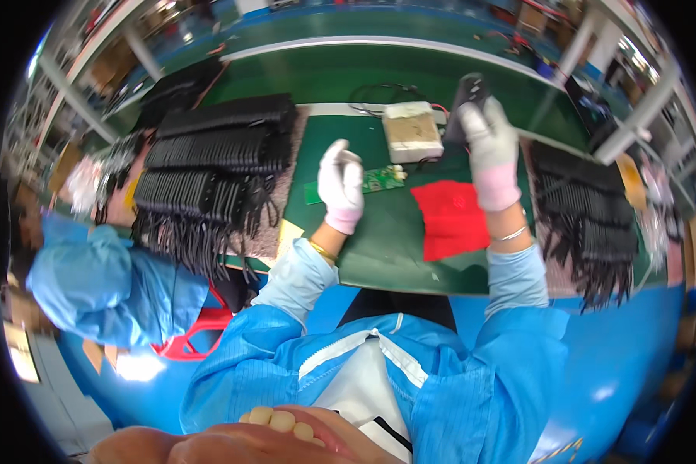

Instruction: Assembling and testing electronic components on a circuit board at a manufacturing workbench.

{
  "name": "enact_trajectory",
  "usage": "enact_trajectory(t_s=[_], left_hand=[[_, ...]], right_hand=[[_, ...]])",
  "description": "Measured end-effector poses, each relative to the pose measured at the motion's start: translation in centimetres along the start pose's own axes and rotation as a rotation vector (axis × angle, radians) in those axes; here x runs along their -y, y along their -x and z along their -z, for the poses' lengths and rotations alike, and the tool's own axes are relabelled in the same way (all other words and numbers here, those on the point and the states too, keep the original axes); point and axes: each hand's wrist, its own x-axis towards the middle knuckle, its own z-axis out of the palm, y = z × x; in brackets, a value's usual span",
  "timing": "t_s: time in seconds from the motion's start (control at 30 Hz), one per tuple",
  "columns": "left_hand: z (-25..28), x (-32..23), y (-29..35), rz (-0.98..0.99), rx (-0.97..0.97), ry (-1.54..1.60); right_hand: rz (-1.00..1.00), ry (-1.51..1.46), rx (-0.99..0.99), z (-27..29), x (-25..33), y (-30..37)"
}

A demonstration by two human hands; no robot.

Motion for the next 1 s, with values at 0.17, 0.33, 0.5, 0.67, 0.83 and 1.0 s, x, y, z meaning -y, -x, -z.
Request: enact_trajectory(t_s=[0.17, 0.33, 0.5, 0.67, 0.83, 1.0], left_hand=[[0.7, -0.3, -0.2, 0.111, 0.010, -0.035], [-0.5, -0.3, -0.6, 0.060, 0.038, -0.109], [-0.5, -0.6, -0.6, 0.115, 0.065, -0.074], [0.0, -0.1, -0.3, -0.032, 0.048, -0.237], [0.1, 0.0, -0.1, 0.139, 0.059, -0.168], [0.0, -0.7, -0.1, 0.129, 0.070, -0.091]], right_hand=[[0.403, 0.702, -0.483, 14.3, 2.5, 1.0], [-0.241, 1.231, -0.342, 29.9, 1.7, 3.4], [-0.165, 1.723, 0.018, 30.1, -6.0, 7.8], [0.125, 1.720, -0.107, 29.1, -13.9, 8.5], [0.110, 1.711, -0.302, 29.3, -13.8, 9.7], [-0.042, 1.589, -0.454, 30.0, -16.5, 9.7]])
